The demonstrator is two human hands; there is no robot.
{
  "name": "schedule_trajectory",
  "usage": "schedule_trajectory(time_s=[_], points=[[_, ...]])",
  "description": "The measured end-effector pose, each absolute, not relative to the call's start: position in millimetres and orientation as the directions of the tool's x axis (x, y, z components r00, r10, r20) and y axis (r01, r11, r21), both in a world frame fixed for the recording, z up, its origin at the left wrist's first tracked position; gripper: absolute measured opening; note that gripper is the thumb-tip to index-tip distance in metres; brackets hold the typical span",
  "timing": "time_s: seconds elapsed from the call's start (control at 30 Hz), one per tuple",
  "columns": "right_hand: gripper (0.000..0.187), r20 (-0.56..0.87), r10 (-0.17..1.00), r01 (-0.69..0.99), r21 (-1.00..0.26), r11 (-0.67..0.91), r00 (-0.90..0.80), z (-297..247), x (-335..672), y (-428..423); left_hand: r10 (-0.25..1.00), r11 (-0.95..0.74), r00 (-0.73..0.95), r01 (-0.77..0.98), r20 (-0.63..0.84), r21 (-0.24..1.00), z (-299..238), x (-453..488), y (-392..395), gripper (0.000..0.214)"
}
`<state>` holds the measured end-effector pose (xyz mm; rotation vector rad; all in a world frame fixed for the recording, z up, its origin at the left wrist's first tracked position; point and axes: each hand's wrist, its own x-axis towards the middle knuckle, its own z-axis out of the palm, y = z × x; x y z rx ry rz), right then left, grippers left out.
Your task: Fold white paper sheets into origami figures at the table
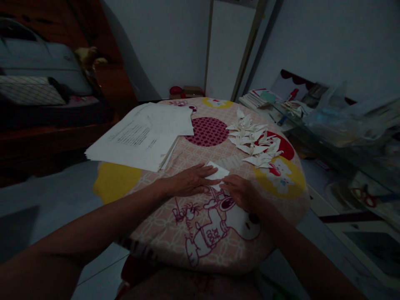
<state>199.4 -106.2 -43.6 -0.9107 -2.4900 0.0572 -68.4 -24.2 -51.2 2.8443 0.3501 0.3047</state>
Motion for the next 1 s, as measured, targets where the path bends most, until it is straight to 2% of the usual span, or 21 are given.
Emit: schedule_trajectory(time_s=[0.1,0.33,0.5,0.73,0.9,1.0], points=[[0.028,0.426,0.632,0.616,-0.196,0.763,-0.647,-44.6,195.7,-110.5,0.255,-0.946,0.955,0.213,0.154,0.245,-52.0,-68.1,-24.7,0.055],[0.028,0.321,0.722,0.701,-0.200,0.684,-0.613,-42.0,184.1,-112.0,0.250,-0.952,0.955,0.214,0.158,0.217,-53.0,-68.0,-24.4,0.055],[0.026,0.326,0.704,0.660,-0.251,0.708,-0.631,-44.7,192.4,-117.3,0.267,-0.948,0.955,0.236,0.131,0.216,-48.0,-67.9,-25.9,0.054],[0.029,0.366,0.693,0.627,-0.298,0.720,-0.621,-41.0,191.4,-119.3,0.253,-0.952,0.952,0.213,0.170,0.221,-47.1,-67.8,-25.2,0.054],[0.025,0.348,0.745,0.711,-0.248,0.658,-0.569,-45.0,182.1,-115.8,0.272,-0.944,0.950,0.231,0.157,0.236,-48.5,-67.5,-25.7,0.056],[0.026,0.354,0.738,0.697,-0.261,0.668,-0.575,-47.5,182.7,-115.2,0.281,-0.938,0.948,0.239,0.149,0.253,-48.4,-67.5,-25.5,0.053]])
